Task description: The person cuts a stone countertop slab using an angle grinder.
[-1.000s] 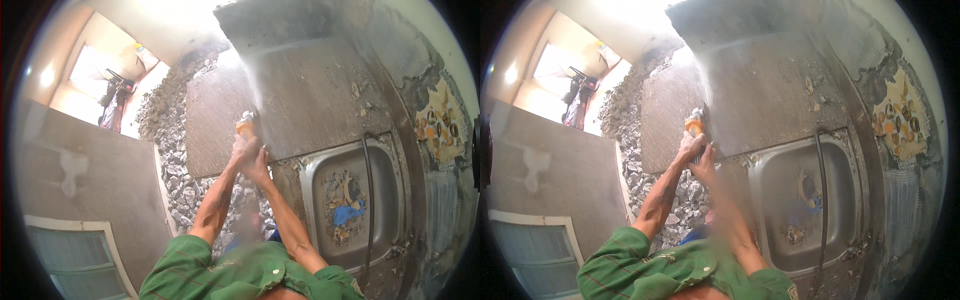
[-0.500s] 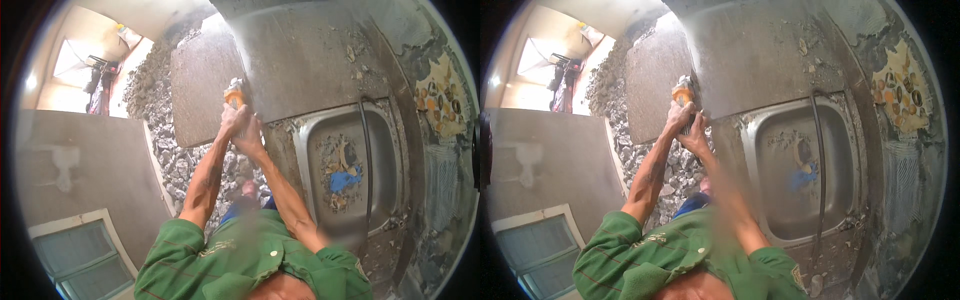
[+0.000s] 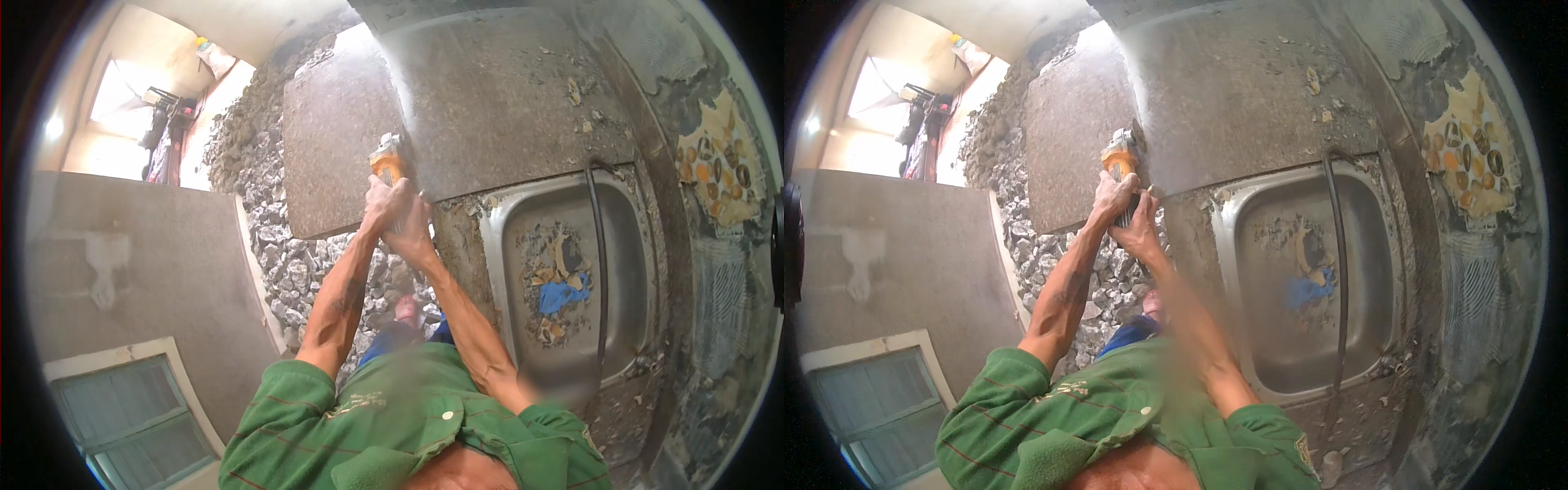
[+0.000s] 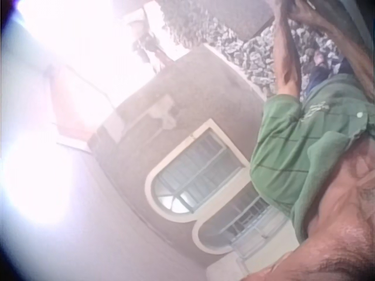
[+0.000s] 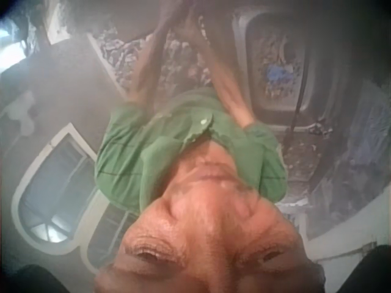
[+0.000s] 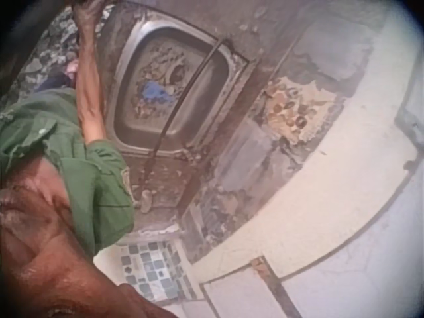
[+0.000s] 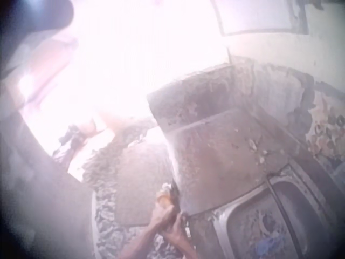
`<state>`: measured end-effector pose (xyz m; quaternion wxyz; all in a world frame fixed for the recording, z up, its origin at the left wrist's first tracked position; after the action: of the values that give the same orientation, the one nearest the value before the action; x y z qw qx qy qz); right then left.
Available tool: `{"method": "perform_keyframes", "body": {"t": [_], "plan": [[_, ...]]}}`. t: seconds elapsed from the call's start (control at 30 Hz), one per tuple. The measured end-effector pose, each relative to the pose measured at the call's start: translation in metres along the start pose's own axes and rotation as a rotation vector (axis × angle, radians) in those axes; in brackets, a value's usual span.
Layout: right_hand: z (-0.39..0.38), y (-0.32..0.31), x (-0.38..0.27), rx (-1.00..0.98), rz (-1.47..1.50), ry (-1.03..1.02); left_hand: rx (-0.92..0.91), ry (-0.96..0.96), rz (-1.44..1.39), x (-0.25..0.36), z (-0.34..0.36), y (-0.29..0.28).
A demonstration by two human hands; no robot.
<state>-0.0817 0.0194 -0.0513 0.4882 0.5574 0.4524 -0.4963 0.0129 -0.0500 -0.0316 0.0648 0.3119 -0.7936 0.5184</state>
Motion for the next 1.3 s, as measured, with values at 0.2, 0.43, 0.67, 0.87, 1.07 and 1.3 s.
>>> {"method": "perform_keyframes", "body": {"t": [0.2, 0.43, 0.67, 0.87, 1.07, 1.3], "plan": [[-0.012, -0.001, -0.002, 0.038, -0.010, 0.007, 0.050, -0.043, 0.040, -0.007, -0.014, -0.004], [-0.032, -0.008, -0.018, 0.049, -0.095, -0.050, 0.058, -0.032, -0.001, -0.008, -0.030, -0.005], [-0.040, -0.010, -0.014, 0.021, -0.069, 0.040, 0.032, -0.018, -0.031, -0.009, -0.039, -0.001], [-0.051, -0.013, -0.021, 0.044, -0.092, -0.009, 0.038, -0.009, -0.018, -0.011, -0.048, 0.001], [-0.058, -0.013, -0.015, 0.025, -0.040, 0.039, 0.028, -0.016, -0.041, -0.015, -0.053, 0.004], [-0.055, -0.014, -0.019, 0.052, -0.039, -0.019, 0.027, -0.052, -0.019, -0.018, -0.046, 0.005]]}}
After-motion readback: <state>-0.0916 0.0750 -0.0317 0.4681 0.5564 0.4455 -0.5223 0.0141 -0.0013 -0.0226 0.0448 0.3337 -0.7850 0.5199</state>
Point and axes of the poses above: each hand's wrist, its own z-axis towards the middle knuckle, its own y-axis out of the palm, x = y × z, the point moved 10 cm from there along z, towards the middle knuckle, and after that the axes turned 8 degrees about z, right-handed, at the moved point
